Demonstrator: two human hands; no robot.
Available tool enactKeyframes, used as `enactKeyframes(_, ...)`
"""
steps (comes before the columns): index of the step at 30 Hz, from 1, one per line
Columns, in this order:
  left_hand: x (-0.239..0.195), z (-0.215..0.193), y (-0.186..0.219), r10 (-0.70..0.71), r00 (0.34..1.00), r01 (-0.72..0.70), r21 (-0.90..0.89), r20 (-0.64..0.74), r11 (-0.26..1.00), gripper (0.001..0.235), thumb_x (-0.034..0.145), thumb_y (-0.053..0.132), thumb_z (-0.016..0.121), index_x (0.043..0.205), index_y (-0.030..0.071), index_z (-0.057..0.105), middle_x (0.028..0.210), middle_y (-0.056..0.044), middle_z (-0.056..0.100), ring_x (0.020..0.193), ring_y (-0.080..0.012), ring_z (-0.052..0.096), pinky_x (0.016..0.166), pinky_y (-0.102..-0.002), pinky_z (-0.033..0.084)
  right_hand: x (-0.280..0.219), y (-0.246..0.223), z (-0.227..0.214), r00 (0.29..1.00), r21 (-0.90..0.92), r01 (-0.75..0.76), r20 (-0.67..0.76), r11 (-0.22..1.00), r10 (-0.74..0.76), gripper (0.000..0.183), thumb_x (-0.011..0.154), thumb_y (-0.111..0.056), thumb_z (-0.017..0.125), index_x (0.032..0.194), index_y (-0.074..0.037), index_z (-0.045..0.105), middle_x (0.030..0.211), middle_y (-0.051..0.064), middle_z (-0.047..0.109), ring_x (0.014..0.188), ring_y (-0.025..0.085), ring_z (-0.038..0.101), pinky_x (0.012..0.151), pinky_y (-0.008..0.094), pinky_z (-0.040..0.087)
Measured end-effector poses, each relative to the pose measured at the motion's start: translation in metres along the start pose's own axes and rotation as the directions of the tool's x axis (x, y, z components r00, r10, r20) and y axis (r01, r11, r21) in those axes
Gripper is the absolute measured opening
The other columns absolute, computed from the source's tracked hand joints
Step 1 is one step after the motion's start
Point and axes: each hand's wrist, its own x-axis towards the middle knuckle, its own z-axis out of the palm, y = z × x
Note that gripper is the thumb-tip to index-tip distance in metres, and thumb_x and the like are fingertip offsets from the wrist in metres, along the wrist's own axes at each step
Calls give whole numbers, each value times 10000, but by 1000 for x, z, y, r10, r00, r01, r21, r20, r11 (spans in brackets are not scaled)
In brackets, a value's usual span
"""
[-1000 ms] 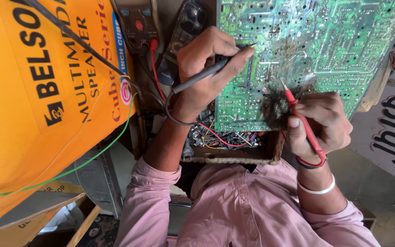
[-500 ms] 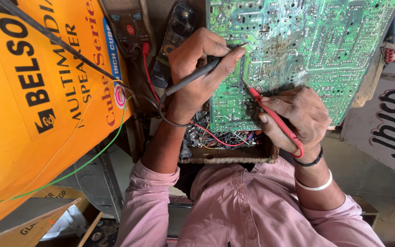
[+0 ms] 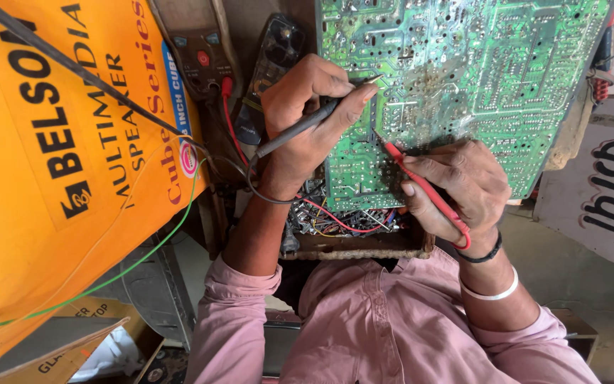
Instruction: The person uses a multimeter to test points on a green circuit board. They hold the board with one hand and probe various solder joints and traces with the multimeter leads in the other, moving between different areas of the board throughout the clip.
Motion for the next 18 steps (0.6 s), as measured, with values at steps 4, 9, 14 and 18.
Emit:
enactKeyframes(4,4,1,5,-19,1000,19,-8,-3,1000,251,962,61,839,947,22,591,931,-107,686,804,-135,709,622,-240,561,6,0,-1,1000,-4,30,-9,1000,-30,186,901,-109,792,1059,-27,737,913,93,720,818,259,694,718,367,503)
enactKeyframes(9,4,0,8,-45,999,45,-4,-12,999,265,950,41,848,948,20,584,919,-97,675,743,-123,689,626,-242,539,7,-2,-2,1000,3,29,-10,1000,-29,191,904,-122,791,1059,-28,729,906,88,718,813,257,695,729,372,503)
enactKeyframes(14,4,1,8,-53,998,53,9,-15,999,260,936,29,851,944,22,592,910,-99,675,750,-127,670,607,-240,516,7,-2,-1,999,20,32,-13,999,-32,187,903,-113,782,1060,-31,723,917,86,726,816,251,698,725,372,503)
enactKeyframes(18,3,1,6,-37,999,37,-8,-9,999,261,953,36,845,952,32,584,914,-91,672,723,-109,680,603,-232,527,8,-2,-1,999,-6,39,-7,999,-39,198,881,-117,789,1048,-29,731,909,95,720,801,259,689,712,380,498)
